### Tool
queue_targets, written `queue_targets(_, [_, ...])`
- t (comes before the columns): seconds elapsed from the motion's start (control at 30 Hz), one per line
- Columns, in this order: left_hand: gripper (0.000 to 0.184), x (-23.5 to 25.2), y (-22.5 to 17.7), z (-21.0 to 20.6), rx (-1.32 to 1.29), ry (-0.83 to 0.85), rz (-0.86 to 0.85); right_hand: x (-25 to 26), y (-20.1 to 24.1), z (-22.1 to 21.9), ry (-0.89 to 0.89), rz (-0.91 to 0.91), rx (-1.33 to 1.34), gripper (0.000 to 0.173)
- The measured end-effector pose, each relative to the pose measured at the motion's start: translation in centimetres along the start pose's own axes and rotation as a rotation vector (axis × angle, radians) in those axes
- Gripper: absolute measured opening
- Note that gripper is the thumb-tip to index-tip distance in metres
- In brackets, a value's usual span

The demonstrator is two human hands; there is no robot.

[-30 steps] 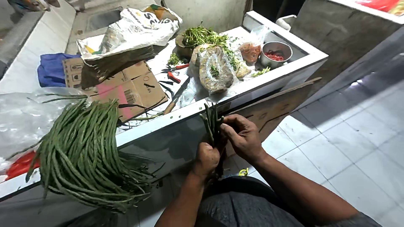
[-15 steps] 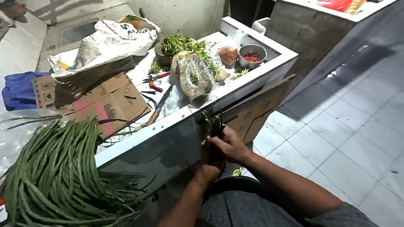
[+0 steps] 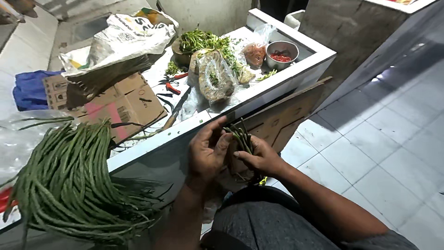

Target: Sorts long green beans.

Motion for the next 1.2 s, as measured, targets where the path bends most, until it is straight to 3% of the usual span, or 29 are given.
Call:
queue_targets(0.07, [0.017, 0.6, 0.0, -0.2, -0.032, 0.013, 0.025, -0.2, 0.1, 0.1, 0.014, 0.022, 0.019, 0.025])
queue_targets(0.13, [0.010, 0.6, 0.6, -0.3, -0.072, 0.013, 0.078, -0.3, 0.1, 0.4, 0.002, 0.048, 0.097, 0.027])
queue_targets(0.33, [0.010, 0.4, 2.0, -0.6, -0.122, -0.009, 0.137, -0.4, -0.5, 1.7, -0.138, 0.038, 0.285, 0.023])
queue_targets(0.57, [0.007, 1.7, 0.8, -1.7, 0.026, 0.156, 0.065, -0.4, -0.4, 1.5, -0.005, 0.011, 0.214, 0.020])
queue_targets(0.7, [0.009, 1.7, 1.3, -2.5, 0.030, 0.136, 0.045, -0.2, -0.6, 1.8, -0.006, 0.034, 0.054, 0.020])
queue_targets(0.83, [0.026, 2.7, 0.3, -2.3, 0.134, 0.091, -0.017, 0.0, -0.9, 2.5, -0.047, 0.037, -0.334, 0.014])
queue_targets(0.97, [0.008, 3.8, -0.2, -2.6, 0.298, 0.195, -0.044, 0.0, -1.1, 2.6, -0.046, 0.041, -0.496, 0.017])
queue_targets(1.2, [0.008, 3.5, 0.3, -5.5, 0.289, 0.258, -0.063, 0.0, -1.3, 3.3, -0.050, 0.010, -0.532, 0.021])
Point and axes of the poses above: each hand's wrist, its own x-axis towards the middle knuckle, its own z-axis out of the back of the hand, y = z × x, the point moved 5 cm from there along x, towards the middle knuckle, and after that the axes turned 1 degree about -x, right-handed, at the moved point
